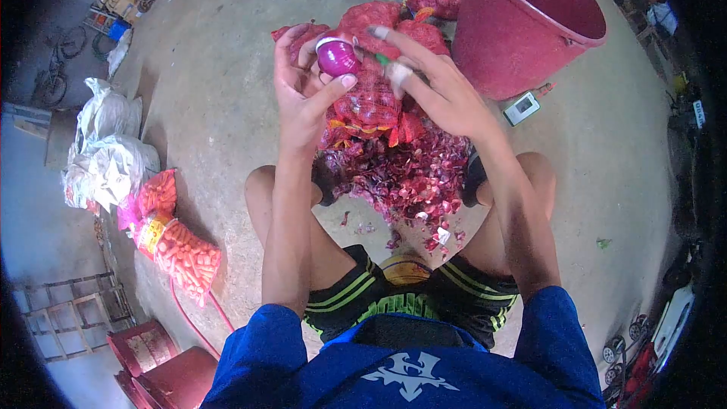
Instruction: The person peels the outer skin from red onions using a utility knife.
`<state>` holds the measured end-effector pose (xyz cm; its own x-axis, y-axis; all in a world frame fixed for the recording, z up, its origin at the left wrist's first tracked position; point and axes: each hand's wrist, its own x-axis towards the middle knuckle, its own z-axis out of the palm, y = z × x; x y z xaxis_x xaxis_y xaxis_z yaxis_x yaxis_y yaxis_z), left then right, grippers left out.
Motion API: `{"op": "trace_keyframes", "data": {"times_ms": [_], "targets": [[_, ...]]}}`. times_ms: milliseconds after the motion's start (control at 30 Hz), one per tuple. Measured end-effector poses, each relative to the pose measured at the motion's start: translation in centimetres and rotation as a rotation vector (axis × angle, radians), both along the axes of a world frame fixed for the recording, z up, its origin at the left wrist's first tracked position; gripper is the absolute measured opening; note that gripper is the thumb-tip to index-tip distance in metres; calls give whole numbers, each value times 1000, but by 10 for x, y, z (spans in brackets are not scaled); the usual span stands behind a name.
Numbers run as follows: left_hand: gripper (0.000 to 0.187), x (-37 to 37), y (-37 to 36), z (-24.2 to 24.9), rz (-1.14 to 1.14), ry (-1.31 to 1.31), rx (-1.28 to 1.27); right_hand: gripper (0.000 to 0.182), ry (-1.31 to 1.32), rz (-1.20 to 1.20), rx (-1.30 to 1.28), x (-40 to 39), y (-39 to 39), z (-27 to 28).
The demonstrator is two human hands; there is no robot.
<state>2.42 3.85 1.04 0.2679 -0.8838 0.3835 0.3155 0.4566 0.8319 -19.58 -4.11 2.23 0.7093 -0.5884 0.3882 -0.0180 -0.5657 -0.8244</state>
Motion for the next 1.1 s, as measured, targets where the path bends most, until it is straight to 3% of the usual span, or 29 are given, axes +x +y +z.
{"op": "trace_keyframes", "data": {"times_ms": [33, 100, 200, 333, 400, 500, 633, 700, 800, 867, 900, 1000, 1067, 1100], "targets": [[94, 0, 0, 0, -1, -10, 0, 60, 0, 0, 0, 0, -3, -6], [94, -1, 1, 1, -3, -21, 1, 59, 280, -338, 93, 1, -11, -19], [95, -4, 2, 1, -10, -11, 6, 60, 228, -257, 264, -7, -14, -15], [95, -3, 0, -1, 34, -12, 29, 60, 87, -175, 224, -5, -6, -3], [96, -4, -2, -3, 46, -8, 21, 58, -130, -29, 199, -1, -3, -2], [101, -6, -4, -1, 22, -7, 29, 57, 44, 13, 45, -6, 3, 11], [108, -12, -2, 4, 17, -77, 23, 58, -7, -155, -30, -1, -3, -5], [110, -15, -1, 5, 32, -111, 27, 59, 173, -396, 223, -5, -10, -8], [114, -18, -1, 8, 91, -172, -16, 62, 98, -398, 74, -8, -17, -16], [114, -17, 5, 13, 189, -505, 51, 63, 98, -389, 62, -10, -18, -16], [114, -17, 7, 13, 182, -504, 55, 64, 101, -388, 63, -13, -18, -16], [112, -15, 23, 20, 132, -684, 119, 60, 182, -456, 42, -22, -22, -15], [97, -18, 30, 44, -319, -555, 116, 53, 347, -464, -58, -28, -25, -11], [97, -24, 18, 61, -345, -547, 99, 48, 497, -439, -135, -34, -26, -12]]}}
